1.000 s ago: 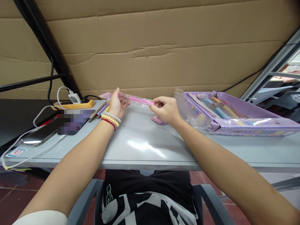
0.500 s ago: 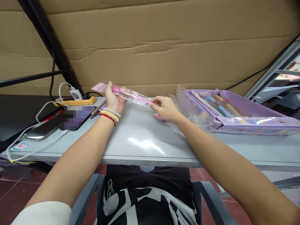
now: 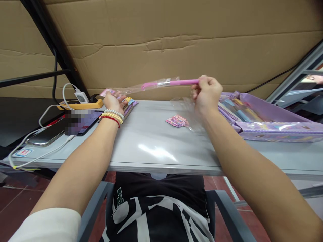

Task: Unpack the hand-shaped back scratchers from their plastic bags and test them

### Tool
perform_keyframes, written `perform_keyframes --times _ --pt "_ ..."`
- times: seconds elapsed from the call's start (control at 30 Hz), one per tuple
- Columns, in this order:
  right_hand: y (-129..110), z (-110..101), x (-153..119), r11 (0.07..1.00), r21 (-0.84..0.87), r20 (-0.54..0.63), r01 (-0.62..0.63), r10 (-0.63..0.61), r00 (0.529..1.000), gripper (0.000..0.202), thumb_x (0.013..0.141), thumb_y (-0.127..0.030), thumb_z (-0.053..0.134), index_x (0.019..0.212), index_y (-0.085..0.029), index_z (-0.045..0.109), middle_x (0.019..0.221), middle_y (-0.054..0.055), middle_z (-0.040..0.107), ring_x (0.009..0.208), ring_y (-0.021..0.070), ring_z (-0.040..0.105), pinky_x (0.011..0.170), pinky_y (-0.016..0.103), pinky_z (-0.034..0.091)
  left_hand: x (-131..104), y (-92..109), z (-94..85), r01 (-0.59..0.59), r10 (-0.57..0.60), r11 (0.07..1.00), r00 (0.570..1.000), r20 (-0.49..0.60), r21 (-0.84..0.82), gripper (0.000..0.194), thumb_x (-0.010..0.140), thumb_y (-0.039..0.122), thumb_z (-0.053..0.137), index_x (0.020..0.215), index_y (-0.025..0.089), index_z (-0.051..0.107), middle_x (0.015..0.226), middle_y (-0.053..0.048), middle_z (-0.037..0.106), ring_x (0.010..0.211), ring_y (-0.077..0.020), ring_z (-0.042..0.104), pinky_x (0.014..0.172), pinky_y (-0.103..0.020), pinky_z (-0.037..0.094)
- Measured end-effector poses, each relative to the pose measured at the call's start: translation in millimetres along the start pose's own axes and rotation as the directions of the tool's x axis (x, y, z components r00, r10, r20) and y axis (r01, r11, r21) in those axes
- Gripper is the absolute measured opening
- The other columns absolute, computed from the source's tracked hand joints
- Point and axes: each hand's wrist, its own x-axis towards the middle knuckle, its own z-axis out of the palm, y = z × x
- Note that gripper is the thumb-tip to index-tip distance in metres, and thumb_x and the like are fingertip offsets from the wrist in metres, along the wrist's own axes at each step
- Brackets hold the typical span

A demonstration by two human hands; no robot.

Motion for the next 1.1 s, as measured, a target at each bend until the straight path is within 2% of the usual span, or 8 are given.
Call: perform_keyframes --times 0.1,0.2,0.3,0.43,0.67,0.83,1.0,1.1 --pt "-14.3 -15.0 23.4 0.989 0.150 -0.255 -0.014 0.053 0.965 0.028 0.101 -0.021 0.033 0.074 -0.024 0.040 0.055 -0.006 0.046 0.036 0.0028 0.033 0.040 0.026 0.017 4.6 5.8 -0.5 0.008 -0.010 0.999 0.998 -0.061 -0.032 0.023 0.097 0.037 0.041 0.084 0.022 0.051 0.072 0.002 0.058 0.050 -0.0100 0.055 0.046 -0.022 0.041" --pt "-21.4 -30.8 43.0 0.973 0.230 -0.310 0.028 0.046 0.950 0.038 0.100 -0.019 0.018 0.068 -0.024 0.036 0.057 -0.003 0.049 0.038 0.0013 0.036 0.042 0.029 0.021 10.9 8.9 -1.3 0.008 -0.012 0.997 0.999 -0.050 -0.073 0.026 0.096 0.034 0.044 0.073 0.022 0.047 0.058 0.004 0.046 0.044 -0.0087 0.044 0.044 -0.023 0.035" --pt "-23.8 -33.6 43.6 0.970 0.243 -0.183 0.015 0.031 0.983 0.036 0.099 -0.020 0.026 0.066 -0.023 0.039 0.065 0.000 0.059 0.045 0.0015 0.044 0.045 0.026 0.029 12.4 6.3 -1.9 0.045 -0.038 0.998 0.990 0.139 -0.049 0.028 0.093 0.028 0.048 0.067 0.020 0.049 0.049 0.004 0.040 0.043 -0.0085 0.035 0.043 -0.025 0.026" --pt "-22.1 -19.9 20.4 0.951 0.287 -0.022 -0.111 0.123 0.992 0.028 0.093 -0.014 0.039 0.068 -0.021 0.047 0.070 0.001 0.061 0.052 0.0025 0.049 0.048 0.021 0.035 -0.7 -10.0 -0.4 0.093 -0.212 0.954 0.882 0.420 0.286 0.016 0.087 0.020 0.056 0.071 0.017 0.060 0.048 0.001 0.048 0.042 -0.0106 0.040 0.041 -0.025 0.026" --pt "1.9 -1.9 -12.9 0.971 0.161 0.287 -0.175 0.123 0.950 0.012 0.083 -0.014 0.054 0.072 -0.017 0.051 0.075 0.002 0.061 0.062 0.0064 0.057 0.052 0.018 0.045 -25.8 -45.5 4.0 -0.184 -0.240 0.727 0.834 0.496 0.661 0.024 0.083 0.033 0.069 0.066 0.018 0.061 0.061 -0.006 0.061 0.048 -0.0165 0.050 0.048 -0.027 0.035" --pt "8.4 5.3 -33.0 0.950 0.061 0.353 -0.305 0.265 0.897 0.014 0.075 -0.014 0.063 0.074 -0.018 0.050 0.073 0.002 0.065 0.055 0.0073 0.058 0.043 0.018 0.040 -32.0 -40.6 4.5 -0.421 0.064 0.782 0.787 0.613 0.459 0.026 0.080 0.044 0.074 0.080 0.018 0.069 0.088 -0.009 0.069 0.087 -0.0217 0.063 0.068 -0.025 0.045" --pt "12.6 7.7 -45.4 0.958 -0.088 0.472 -0.274 0.282 0.835 0.020 0.069 -0.015 0.069 0.069 -0.018 0.049 0.070 0.004 0.070 0.052 0.0106 0.061 0.038 0.020 0.038 -65.2 -24.1 9.6 -0.297 -0.116 0.893 0.575 0.810 0.339 0.034 0.087 0.049 0.063 0.082 0.017 0.068 0.082 -0.009 0.070 0.082 -0.0206 0.067 0.068 -0.028 0.049" --pt "16.3 8.5 -51.7 0.966 -0.188 0.600 -0.176 0.255 0.759 0.022 0.067 -0.015 0.070 0.071 -0.018 0.049 0.069 0.004 0.070 0.051 0.0105 0.061 0.038 0.019 0.038 -80.9 -22.1 12.6 -0.219 -0.159 0.920 0.549 0.821 0.325 0.037 0.086 0.049 0.066 0.071 0.015 0.064 0.066 -0.005 0.064 0.060 -0.0148 0.061 0.060 -0.027 0.048"
